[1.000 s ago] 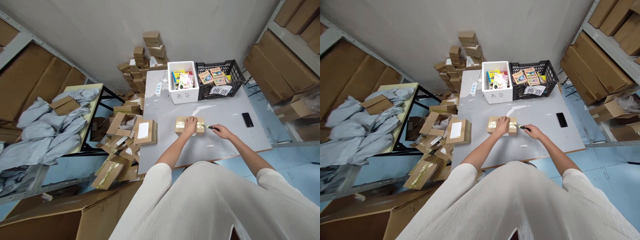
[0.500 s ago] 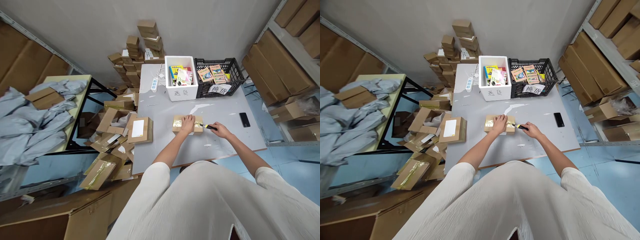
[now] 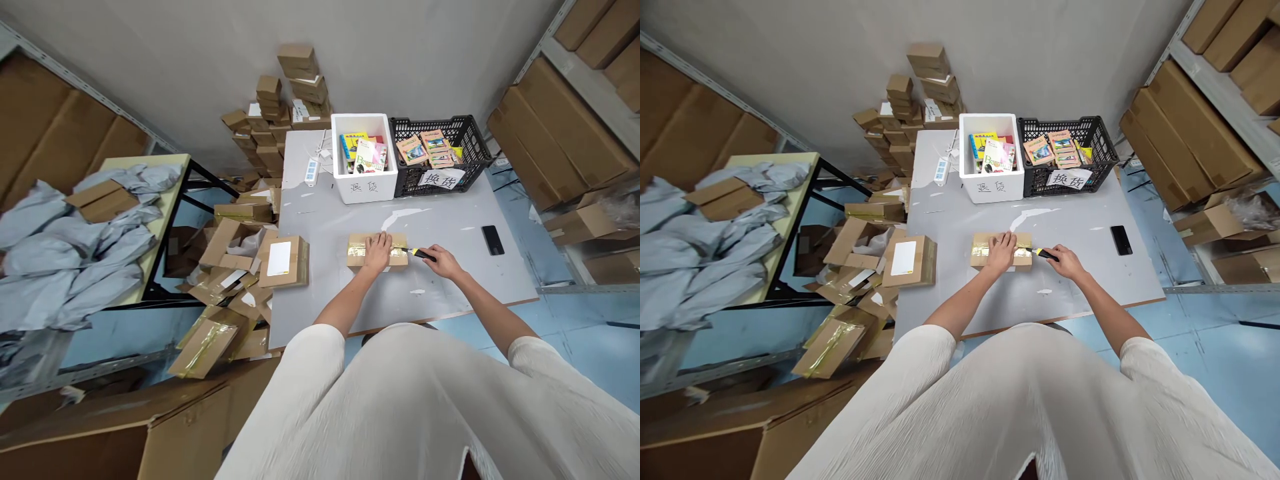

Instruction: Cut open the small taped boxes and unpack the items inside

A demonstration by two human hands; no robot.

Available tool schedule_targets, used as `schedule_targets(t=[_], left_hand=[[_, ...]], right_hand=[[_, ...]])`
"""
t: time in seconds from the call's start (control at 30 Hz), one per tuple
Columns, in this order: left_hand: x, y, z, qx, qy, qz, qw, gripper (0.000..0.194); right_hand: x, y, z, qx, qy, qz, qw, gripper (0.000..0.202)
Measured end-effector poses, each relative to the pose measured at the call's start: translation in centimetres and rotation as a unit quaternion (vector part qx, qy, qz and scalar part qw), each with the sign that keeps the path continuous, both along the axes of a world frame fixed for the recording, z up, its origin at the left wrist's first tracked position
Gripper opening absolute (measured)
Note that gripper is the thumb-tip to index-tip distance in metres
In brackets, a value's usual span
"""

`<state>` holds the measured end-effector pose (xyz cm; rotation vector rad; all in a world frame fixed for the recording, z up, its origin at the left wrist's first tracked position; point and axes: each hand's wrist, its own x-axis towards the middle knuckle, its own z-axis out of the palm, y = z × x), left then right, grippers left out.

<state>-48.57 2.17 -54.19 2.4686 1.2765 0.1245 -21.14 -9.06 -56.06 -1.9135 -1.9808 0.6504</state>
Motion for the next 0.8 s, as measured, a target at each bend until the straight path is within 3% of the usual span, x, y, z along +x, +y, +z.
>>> schedule_targets(t=[0.23, 0.53, 0.8], left_hand=[[0.0, 0.3, 0.2, -0.003, 0.016, -0.004, 1.000, 0.059], [-0.1, 0.0, -0.5, 0.019, 0.041, -0.007, 0.999, 0.055], [-0.2, 0.2, -0.5, 0.009, 0.015, 0.008, 1.000, 0.058]], right_hand=[[-1.2, 0.3, -0.8, -0.012, 0.034, -0.017, 0.999, 0.050], [1.9, 0.7, -1.2, 0.028, -0.015, 0.012, 0.999, 0.048], [2.4, 3.4, -0.3, 0.066, 0.021, -0.052, 0.996, 0.049]])
